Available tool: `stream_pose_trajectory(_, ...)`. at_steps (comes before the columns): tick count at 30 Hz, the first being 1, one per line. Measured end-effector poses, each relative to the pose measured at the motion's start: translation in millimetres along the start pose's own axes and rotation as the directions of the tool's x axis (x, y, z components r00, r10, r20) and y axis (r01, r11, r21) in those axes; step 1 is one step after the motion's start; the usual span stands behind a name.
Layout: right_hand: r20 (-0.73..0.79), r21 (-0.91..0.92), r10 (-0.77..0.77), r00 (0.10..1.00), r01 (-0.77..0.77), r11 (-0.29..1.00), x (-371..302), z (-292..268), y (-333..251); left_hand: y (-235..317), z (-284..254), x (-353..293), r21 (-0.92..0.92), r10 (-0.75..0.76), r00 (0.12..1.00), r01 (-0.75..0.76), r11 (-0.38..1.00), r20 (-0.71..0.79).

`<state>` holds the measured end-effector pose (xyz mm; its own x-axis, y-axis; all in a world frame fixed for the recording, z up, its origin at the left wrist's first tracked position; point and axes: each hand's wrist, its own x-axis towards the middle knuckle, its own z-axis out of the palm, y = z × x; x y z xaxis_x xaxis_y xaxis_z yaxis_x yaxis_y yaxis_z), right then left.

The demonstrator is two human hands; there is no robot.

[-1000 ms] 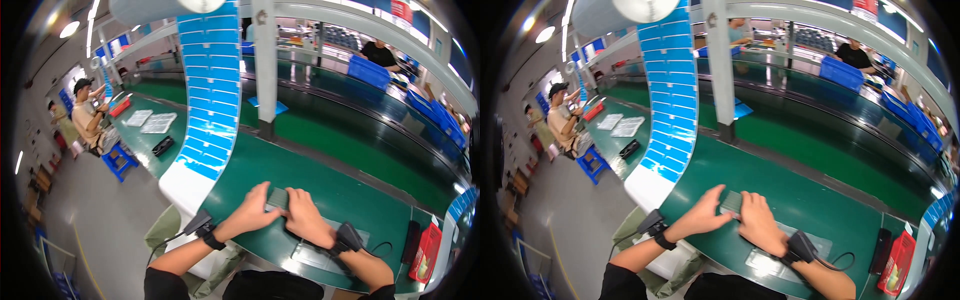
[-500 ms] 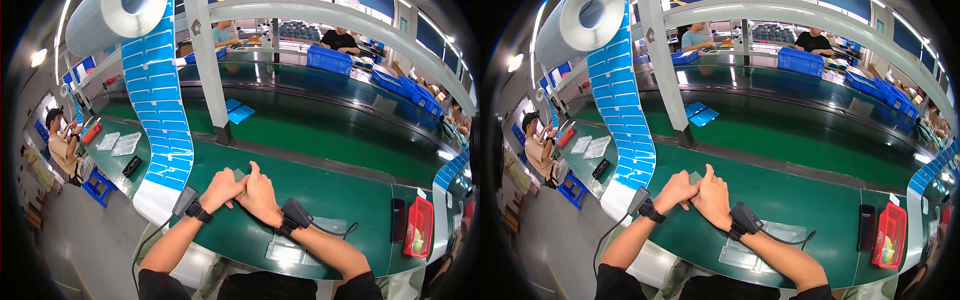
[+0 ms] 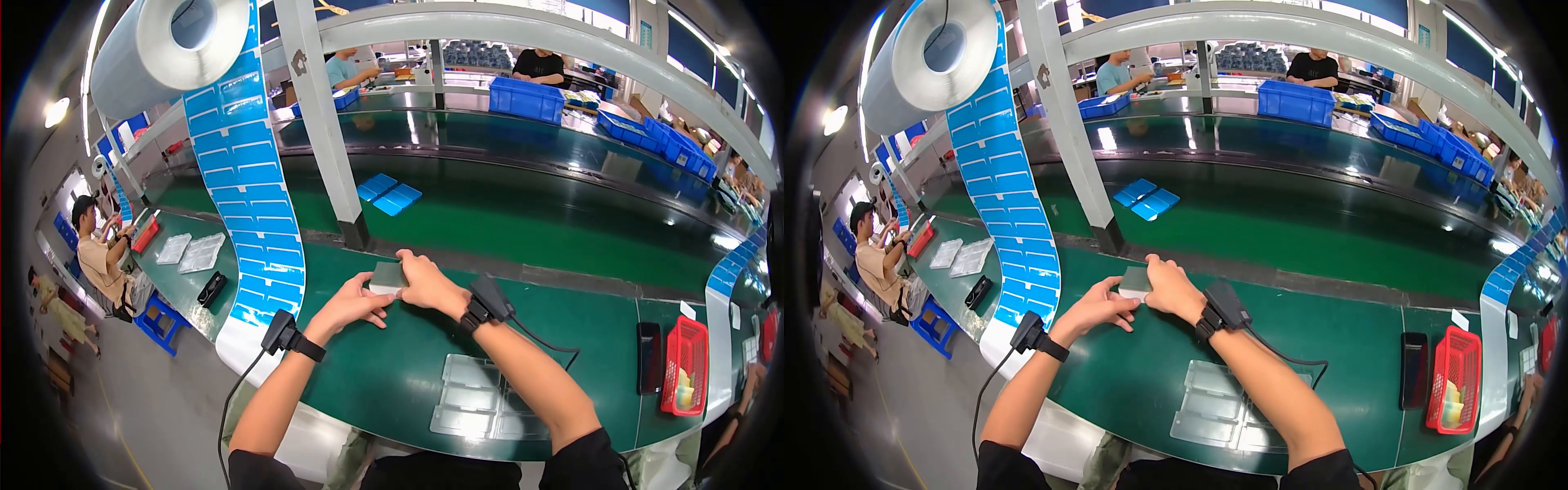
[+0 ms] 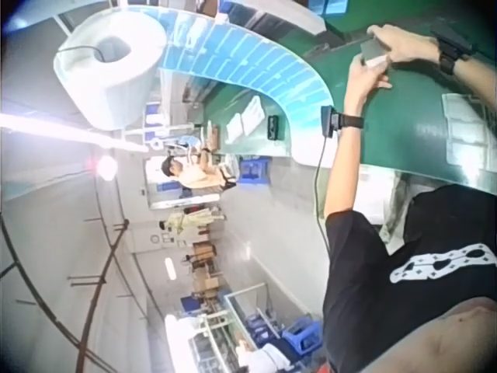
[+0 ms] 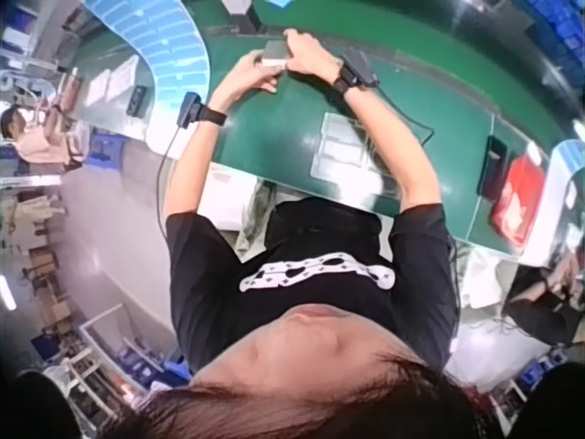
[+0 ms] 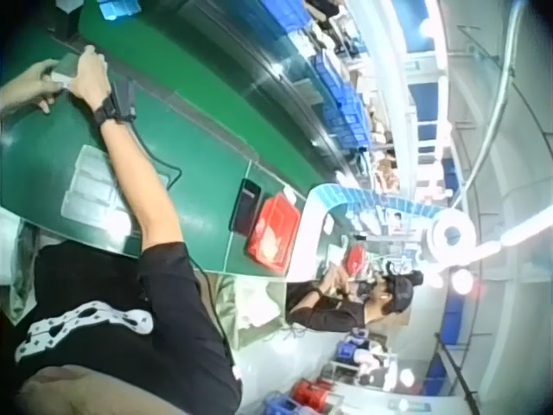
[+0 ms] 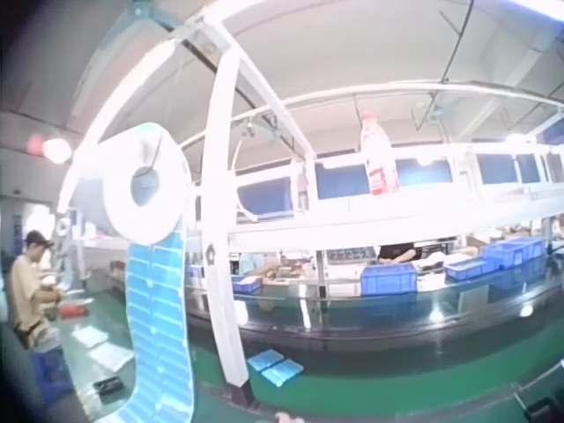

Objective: Manually assemble plastic components and apply adhesive strips or labels at a factory workbench.

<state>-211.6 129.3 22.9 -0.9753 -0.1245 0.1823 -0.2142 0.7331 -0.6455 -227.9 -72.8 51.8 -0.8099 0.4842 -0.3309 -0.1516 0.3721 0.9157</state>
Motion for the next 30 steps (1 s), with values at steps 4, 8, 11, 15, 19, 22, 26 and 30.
stream_pose_trajectory(4,-0.017,-0.093,-0.007,1.0,0.006,0.996,19.7,-9.2,2.1,-17.0,-12.8,29.0,-0.016,0.135,0.991,-0.135,0.991,0.01)
stream_pose_trajectory(8,0.059,-0.181,0.034,0.998,-0.023,0.983,29.4,-10.3,-1.2,-16.9,-11.9,43.7,0.034,0.14,0.99,-0.14,0.99,-0.02)
stream_pose_trajectory(11,0.043,-0.181,0.05,0.998,-0.041,0.983,33.8,-8.7,0.2,-24.1,-13.2,56.4,-0.014,0.2,0.976,-0.202,0.979,-0.085)
stream_pose_trajectory(15,0.032,-0.18,0.068,0.997,-0.061,0.982,35.7,-2.3,3.8,-29.4,-16.7,61.9,-0.074,0.172,0.981,-0.179,0.981,-0.091)
stream_pose_trajectory(19,-0.001,-0.113,0.058,0.998,-0.058,0.992,34.9,-0.5,16.0,-28.3,-13.6,58.0,-0.015,0.189,0.971,-0.193,0.981,-0.15)
stream_pose_trajectory(22,0.03,-0.049,0.044,0.999,-0.042,0.998,33.3,-5.7,19.7,-27.8,-14.8,57.0,0.077,0.17,0.971,-0.159,0.984,-0.17)
stream_pose_trajectory(26,0.015,-0.018,0.015,1.0,-0.015,1.0,35.2,-0.7,25.5,-37.4,-14.9,60.1,0.568,0.33,0.905,-0.128,0.813,-0.268)
stream_pose_trajectory(30,0.022,-0.047,0.062,0.998,-0.061,0.997,37.6,1.6,30.1,-34.8,-4.1,53.9,0.74,0.512,0.819,-0.173,0.65,-0.259)
